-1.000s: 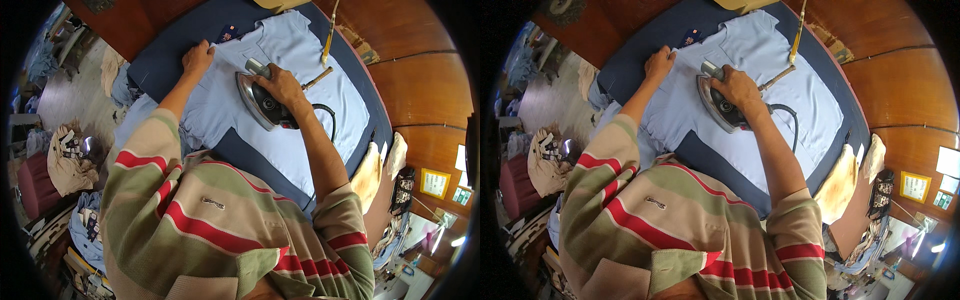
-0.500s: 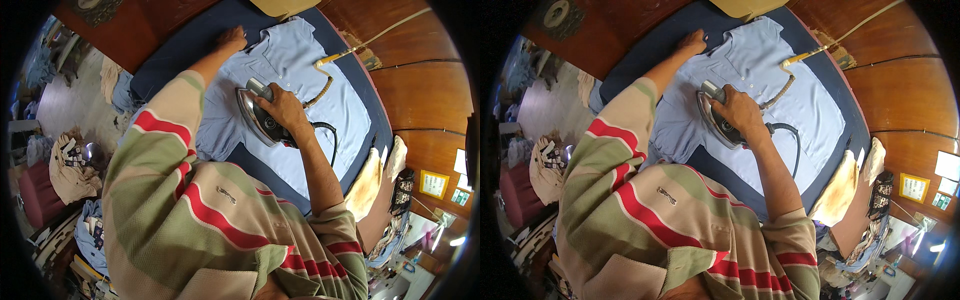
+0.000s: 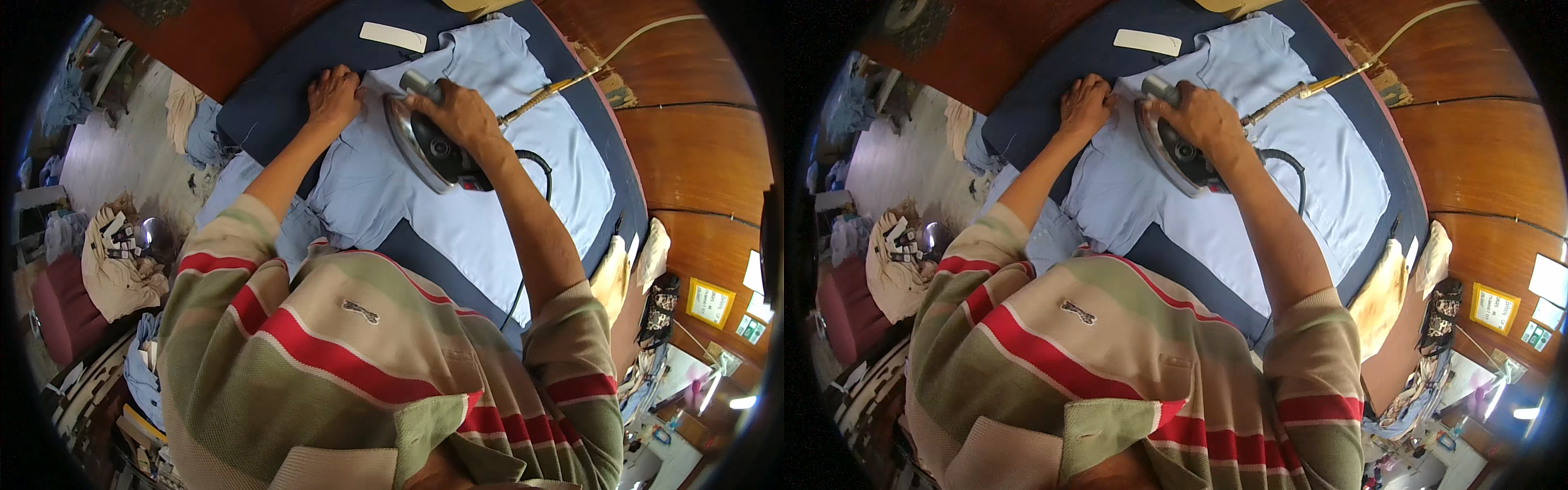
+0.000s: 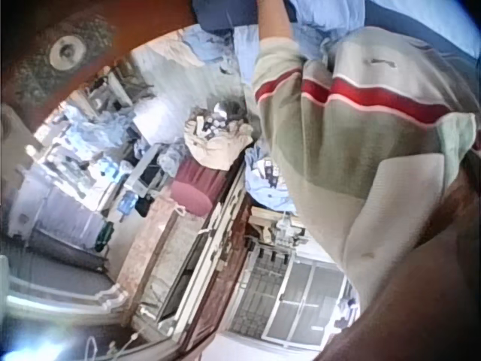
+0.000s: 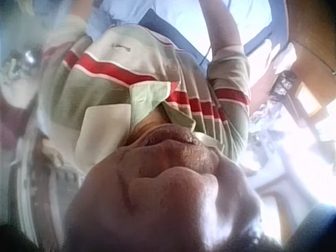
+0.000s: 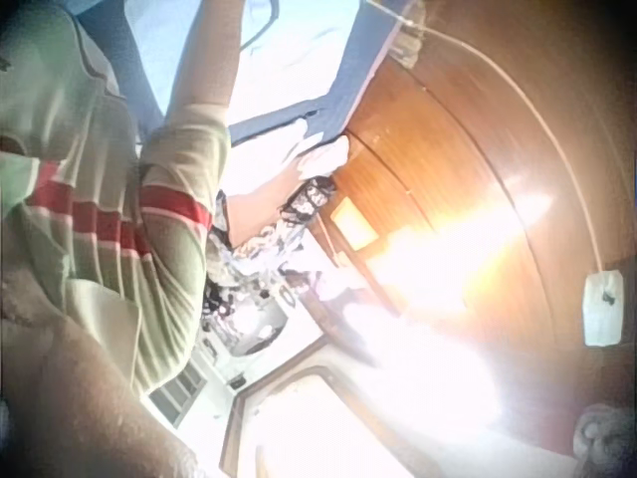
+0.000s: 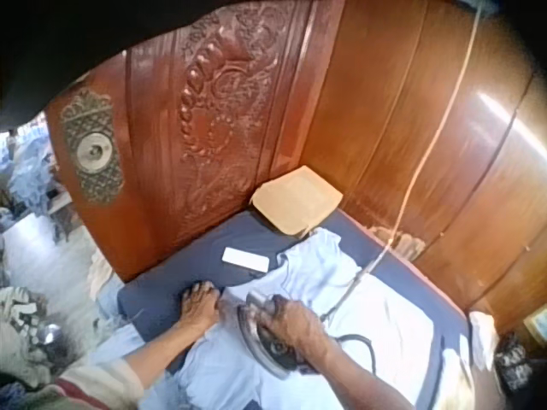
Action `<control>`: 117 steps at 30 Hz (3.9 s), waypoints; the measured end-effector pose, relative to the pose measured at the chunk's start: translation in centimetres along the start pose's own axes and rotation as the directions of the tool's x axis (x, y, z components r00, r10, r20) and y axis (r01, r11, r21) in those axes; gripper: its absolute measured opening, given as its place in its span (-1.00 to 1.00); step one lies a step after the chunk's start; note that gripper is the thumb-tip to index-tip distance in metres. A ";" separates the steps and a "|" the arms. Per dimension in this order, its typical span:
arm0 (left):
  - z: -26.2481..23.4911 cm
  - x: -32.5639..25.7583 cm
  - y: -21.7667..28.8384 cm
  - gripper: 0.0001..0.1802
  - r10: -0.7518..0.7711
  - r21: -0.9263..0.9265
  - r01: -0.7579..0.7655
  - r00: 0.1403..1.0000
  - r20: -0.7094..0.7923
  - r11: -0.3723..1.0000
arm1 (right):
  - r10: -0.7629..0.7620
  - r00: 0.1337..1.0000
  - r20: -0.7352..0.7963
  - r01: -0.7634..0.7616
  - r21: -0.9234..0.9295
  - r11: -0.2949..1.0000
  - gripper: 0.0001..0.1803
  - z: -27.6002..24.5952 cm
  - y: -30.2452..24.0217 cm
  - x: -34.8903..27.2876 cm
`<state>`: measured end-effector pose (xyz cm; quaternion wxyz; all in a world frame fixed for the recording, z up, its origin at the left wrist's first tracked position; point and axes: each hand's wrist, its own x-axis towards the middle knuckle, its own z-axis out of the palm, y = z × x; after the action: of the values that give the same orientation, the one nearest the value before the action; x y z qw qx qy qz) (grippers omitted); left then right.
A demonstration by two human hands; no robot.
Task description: The person irons a blue button-up shirt by hand on a padded table using a steam iron. The person spreads the fabric flat, applies the iron to various sections including the back and front panels, and adjusts the garment's position between pressing intervals.
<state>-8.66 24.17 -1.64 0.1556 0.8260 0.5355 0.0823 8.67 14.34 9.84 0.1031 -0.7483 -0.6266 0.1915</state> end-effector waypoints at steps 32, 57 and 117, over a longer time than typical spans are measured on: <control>3.7 -14.5 -1.7 -0.68 -0.293 -0.286 0.202 0.900 -0.324 0.937 | -0.351 0.922 0.167 0.382 -0.229 0.895 -0.39 2.5 -4.7 4.5; 2.4 -10.8 0.4 -0.59 0.008 -0.115 -0.048 0.947 -0.322 0.992 | -0.147 0.982 0.122 0.161 -0.111 0.981 -0.34 1.6 0.5 -4.2; 1.3 -11.1 -2.8 -0.83 -0.145 -0.161 0.108 0.960 -0.239 0.981 | -0.225 0.972 0.065 0.233 -0.155 0.960 -0.32 2.0 -3.5 3.7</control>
<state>-15.22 14.90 -3.47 0.1521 0.7596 0.5949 0.2143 5.19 18.49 8.83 0.0492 -0.6721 -0.7246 0.1443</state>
